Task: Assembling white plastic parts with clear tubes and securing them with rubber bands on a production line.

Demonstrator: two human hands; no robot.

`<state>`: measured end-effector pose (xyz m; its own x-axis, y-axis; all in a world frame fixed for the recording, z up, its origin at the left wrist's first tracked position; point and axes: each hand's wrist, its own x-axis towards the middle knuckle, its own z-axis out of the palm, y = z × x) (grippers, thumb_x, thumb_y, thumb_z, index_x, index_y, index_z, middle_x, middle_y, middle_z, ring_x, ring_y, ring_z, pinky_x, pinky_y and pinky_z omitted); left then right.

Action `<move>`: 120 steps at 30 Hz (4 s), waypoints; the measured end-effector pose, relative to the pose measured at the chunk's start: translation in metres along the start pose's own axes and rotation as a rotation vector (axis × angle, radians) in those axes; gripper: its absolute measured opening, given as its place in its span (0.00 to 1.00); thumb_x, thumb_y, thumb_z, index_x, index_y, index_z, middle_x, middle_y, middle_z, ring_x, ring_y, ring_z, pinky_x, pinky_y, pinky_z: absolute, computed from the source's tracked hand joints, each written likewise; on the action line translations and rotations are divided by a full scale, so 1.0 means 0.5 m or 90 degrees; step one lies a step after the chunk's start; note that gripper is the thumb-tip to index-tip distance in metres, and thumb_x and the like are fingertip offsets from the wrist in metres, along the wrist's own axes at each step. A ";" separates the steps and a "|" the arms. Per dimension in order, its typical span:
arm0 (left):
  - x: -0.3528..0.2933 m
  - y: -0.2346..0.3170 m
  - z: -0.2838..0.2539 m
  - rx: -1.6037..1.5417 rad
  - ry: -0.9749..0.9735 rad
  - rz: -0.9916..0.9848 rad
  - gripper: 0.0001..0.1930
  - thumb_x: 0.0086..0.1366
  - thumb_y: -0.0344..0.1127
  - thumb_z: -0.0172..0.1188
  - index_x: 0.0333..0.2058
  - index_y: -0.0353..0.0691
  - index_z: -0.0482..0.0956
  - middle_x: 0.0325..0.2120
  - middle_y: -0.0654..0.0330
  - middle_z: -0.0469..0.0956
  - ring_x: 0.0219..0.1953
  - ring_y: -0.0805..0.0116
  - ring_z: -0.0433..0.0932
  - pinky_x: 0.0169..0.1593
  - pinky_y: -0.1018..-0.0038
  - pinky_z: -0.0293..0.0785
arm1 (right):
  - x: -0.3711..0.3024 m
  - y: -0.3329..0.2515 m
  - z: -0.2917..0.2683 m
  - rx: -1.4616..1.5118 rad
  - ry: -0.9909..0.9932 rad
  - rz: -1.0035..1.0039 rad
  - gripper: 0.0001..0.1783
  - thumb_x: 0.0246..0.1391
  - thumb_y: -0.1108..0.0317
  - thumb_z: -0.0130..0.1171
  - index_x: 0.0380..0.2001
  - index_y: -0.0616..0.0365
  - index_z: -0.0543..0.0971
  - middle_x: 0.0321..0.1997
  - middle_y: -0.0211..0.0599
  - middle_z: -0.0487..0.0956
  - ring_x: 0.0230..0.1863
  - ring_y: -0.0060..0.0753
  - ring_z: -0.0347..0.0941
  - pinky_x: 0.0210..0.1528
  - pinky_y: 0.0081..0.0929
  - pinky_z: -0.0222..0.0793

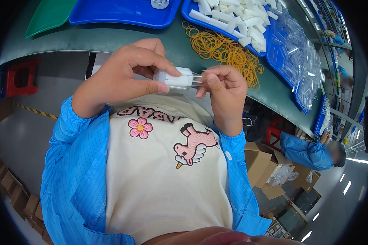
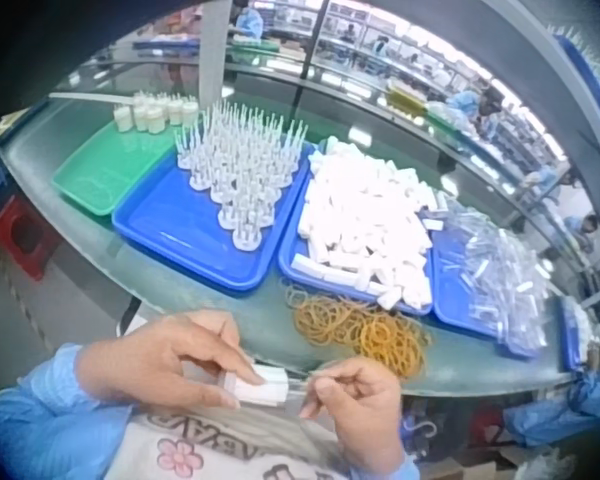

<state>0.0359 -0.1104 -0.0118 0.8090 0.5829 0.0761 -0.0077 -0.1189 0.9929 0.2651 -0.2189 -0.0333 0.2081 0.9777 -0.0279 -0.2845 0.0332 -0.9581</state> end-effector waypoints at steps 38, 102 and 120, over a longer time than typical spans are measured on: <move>0.005 -0.048 0.042 -0.351 0.052 -0.047 0.15 0.59 0.31 0.65 0.45 0.37 0.79 0.52 0.56 0.70 0.53 0.66 0.73 0.56 0.70 0.72 | -0.004 -0.007 0.012 -0.123 0.103 -0.092 0.07 0.62 0.71 0.57 0.39 0.64 0.76 0.30 0.38 0.81 0.24 0.18 0.71 0.25 0.14 0.66; 0.003 -0.065 0.054 -0.508 0.195 -0.019 0.38 0.61 0.41 0.65 0.66 0.44 0.56 0.62 0.53 0.65 0.60 0.61 0.70 0.56 0.69 0.77 | 0.130 -0.100 -0.196 -0.711 0.332 -0.339 0.16 0.51 0.67 0.66 0.42 0.61 0.80 0.44 0.41 0.80 0.43 0.34 0.76 0.40 0.28 0.73; -0.001 -0.060 0.039 -0.519 0.102 -0.041 0.21 0.65 0.43 0.61 0.53 0.41 0.70 0.63 0.47 0.62 0.43 0.60 0.82 0.40 0.77 0.82 | 0.204 -0.130 -0.309 -0.840 0.317 -0.123 0.16 0.50 0.72 0.66 0.44 0.59 0.80 0.32 0.37 0.82 0.32 0.27 0.77 0.34 0.25 0.73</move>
<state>0.0472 -0.1225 -0.0434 0.7299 0.6828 -0.0325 -0.4365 0.5022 0.7465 0.4494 -0.1533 -0.0177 0.5227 0.7975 0.3011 0.7953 -0.3291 -0.5091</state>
